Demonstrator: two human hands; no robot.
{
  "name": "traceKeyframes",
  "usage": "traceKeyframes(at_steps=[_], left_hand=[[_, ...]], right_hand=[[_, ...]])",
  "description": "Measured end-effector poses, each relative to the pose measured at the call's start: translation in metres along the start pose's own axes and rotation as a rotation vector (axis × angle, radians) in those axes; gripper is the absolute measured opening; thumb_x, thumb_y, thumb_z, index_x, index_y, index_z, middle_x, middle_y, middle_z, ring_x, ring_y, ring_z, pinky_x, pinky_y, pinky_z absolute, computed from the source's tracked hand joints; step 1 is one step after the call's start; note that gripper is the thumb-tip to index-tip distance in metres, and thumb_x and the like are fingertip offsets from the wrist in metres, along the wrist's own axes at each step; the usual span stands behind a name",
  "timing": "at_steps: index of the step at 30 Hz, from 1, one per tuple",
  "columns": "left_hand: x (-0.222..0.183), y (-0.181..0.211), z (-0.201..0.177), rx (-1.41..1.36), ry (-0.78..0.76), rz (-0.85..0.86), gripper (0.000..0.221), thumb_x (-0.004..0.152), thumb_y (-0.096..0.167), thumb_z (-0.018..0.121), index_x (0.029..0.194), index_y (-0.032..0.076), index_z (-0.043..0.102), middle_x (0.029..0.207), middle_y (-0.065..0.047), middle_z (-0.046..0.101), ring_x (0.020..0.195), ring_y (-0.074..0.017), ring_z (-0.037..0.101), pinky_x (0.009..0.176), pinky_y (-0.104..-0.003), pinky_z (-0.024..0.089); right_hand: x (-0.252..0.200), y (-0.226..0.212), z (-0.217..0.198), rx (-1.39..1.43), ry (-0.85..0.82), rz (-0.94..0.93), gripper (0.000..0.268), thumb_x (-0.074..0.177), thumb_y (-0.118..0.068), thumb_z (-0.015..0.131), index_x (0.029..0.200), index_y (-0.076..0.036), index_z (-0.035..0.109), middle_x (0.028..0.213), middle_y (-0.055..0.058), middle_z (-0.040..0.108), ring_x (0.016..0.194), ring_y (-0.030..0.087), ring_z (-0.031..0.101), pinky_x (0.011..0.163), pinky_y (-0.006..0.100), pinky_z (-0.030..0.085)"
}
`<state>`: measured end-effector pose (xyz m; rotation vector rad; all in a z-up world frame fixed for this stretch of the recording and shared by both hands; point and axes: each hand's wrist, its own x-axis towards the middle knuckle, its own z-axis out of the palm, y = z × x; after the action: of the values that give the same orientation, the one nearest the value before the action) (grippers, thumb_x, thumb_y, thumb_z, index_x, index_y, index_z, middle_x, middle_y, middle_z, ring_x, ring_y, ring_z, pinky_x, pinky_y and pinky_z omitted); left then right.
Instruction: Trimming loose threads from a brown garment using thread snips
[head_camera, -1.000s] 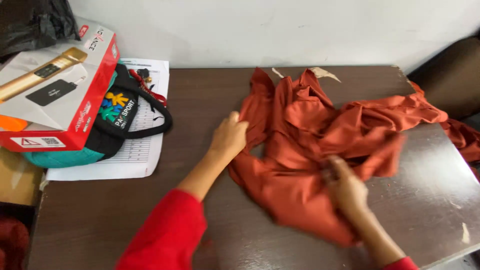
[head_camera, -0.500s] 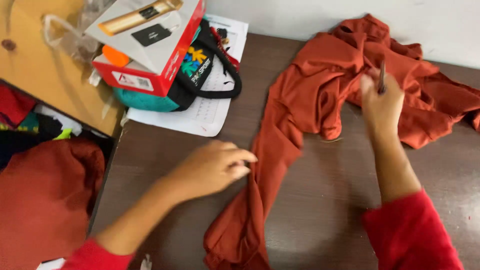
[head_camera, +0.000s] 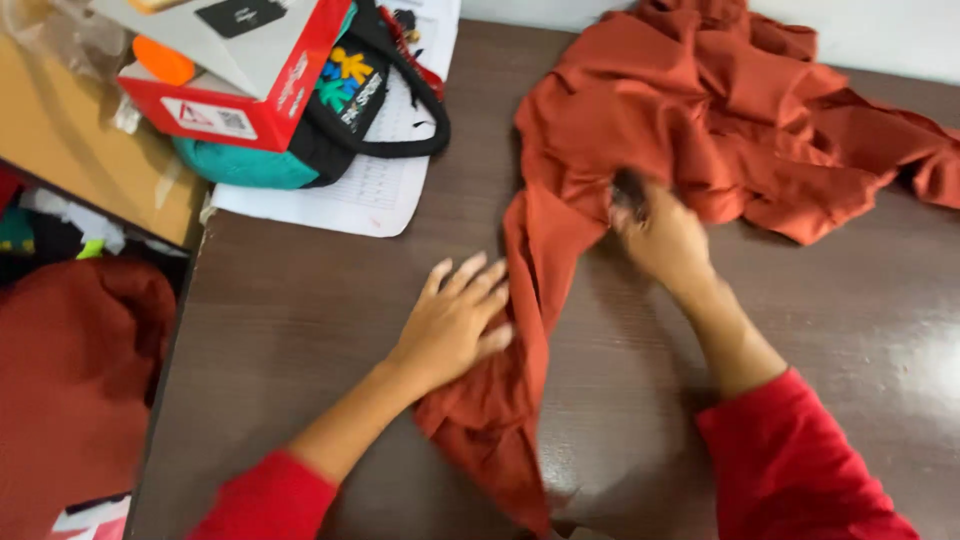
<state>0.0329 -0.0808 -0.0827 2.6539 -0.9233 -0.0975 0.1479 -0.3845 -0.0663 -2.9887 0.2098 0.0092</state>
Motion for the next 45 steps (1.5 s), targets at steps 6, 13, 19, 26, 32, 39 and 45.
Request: traceKeyframes(at_steps=[6, 13, 19, 26, 32, 39, 45], left_hand=[[0.128, -0.010, 0.025, 0.001, 0.224, -0.232, 0.048, 0.101, 0.040, 0.049, 0.143, 0.019, 0.057, 0.153, -0.009, 0.050, 0.148, -0.0307, 0.036, 0.120, -0.060, 0.017], [0.193, -0.058, 0.053, 0.027, 0.455, -0.353, 0.041, 0.095, 0.042, 0.062, 0.122, 0.013, 0.070, 0.134, -0.011, 0.061, 0.138, -0.0308, 0.046, 0.118, -0.053, 0.028], [0.183, -0.048, 0.031, 0.046, 0.549, -0.465, 0.032, 0.090, 0.024, 0.063, 0.115, 0.004, 0.063, 0.121, -0.015, 0.058, 0.127, -0.0337, 0.054, 0.110, -0.048, 0.040], [0.192, -0.056, 0.031, 0.035, 0.568, -0.574, 0.029, 0.091, 0.018, 0.052, 0.114, 0.000, 0.058, 0.115, -0.014, 0.054, 0.121, -0.0352, 0.055, 0.105, -0.049, 0.042], [0.196, -0.075, 0.036, -0.145, 0.484, -0.602, 0.032, 0.091, 0.020, 0.055, 0.118, 0.003, 0.059, 0.130, -0.013, 0.052, 0.135, -0.0348, 0.045, 0.114, -0.049, 0.032], [0.191, -0.075, 0.031, -0.151, 0.655, -0.519, 0.026, 0.080, 0.012, 0.061, 0.104, 0.002, 0.065, 0.110, -0.013, 0.060, 0.113, -0.0368, 0.056, 0.098, -0.052, 0.043], [0.143, -0.056, 0.010, -0.440, 0.948, -0.335, 0.022, 0.096, 0.018, 0.060, 0.107, 0.002, 0.071, 0.113, -0.020, 0.065, 0.115, -0.0407, 0.060, 0.100, -0.049, 0.046]], right_hand=[[-0.091, 0.011, -0.009, 0.696, 0.021, -0.098, 0.029, 0.092, -0.033, 0.076, 0.119, -0.022, 0.077, 0.100, 0.011, 0.078, 0.098, 0.026, 0.072, 0.085, 0.044, 0.055], [-0.095, 0.006, -0.005, 0.547, 0.154, 0.109, 0.021, 0.093, -0.042, 0.071, 0.112, -0.034, 0.078, 0.108, -0.001, 0.077, 0.107, 0.029, 0.071, 0.092, 0.046, 0.057], [-0.105, -0.056, -0.070, 0.193, -0.313, 0.048, 0.035, 0.087, -0.058, 0.064, 0.110, -0.034, 0.077, 0.102, 0.004, 0.080, 0.107, 0.031, 0.073, 0.095, 0.045, 0.058], [-0.100, -0.068, -0.012, 0.407, -0.324, -0.049, 0.030, 0.085, -0.046, 0.071, 0.113, -0.036, 0.071, 0.111, -0.004, 0.076, 0.114, 0.025, 0.070, 0.099, 0.044, 0.055], [-0.131, -0.043, -0.008, 0.499, 0.181, -0.965, 0.030, 0.067, -0.017, 0.075, 0.096, -0.020, 0.075, 0.095, 0.002, 0.077, 0.084, 0.026, 0.076, 0.069, 0.043, 0.060], [-0.138, -0.020, -0.037, 0.940, -0.141, -0.988, 0.016, 0.087, -0.001, 0.056, 0.094, -0.003, 0.071, 0.088, 0.010, 0.073, 0.077, 0.022, 0.070, 0.072, 0.033, 0.057], [-0.107, 0.046, -0.042, 0.985, 0.112, -0.164, 0.021, 0.094, -0.017, 0.060, 0.102, -0.017, 0.079, 0.053, 0.001, 0.066, 0.054, 0.016, 0.061, 0.056, 0.027, 0.047]])
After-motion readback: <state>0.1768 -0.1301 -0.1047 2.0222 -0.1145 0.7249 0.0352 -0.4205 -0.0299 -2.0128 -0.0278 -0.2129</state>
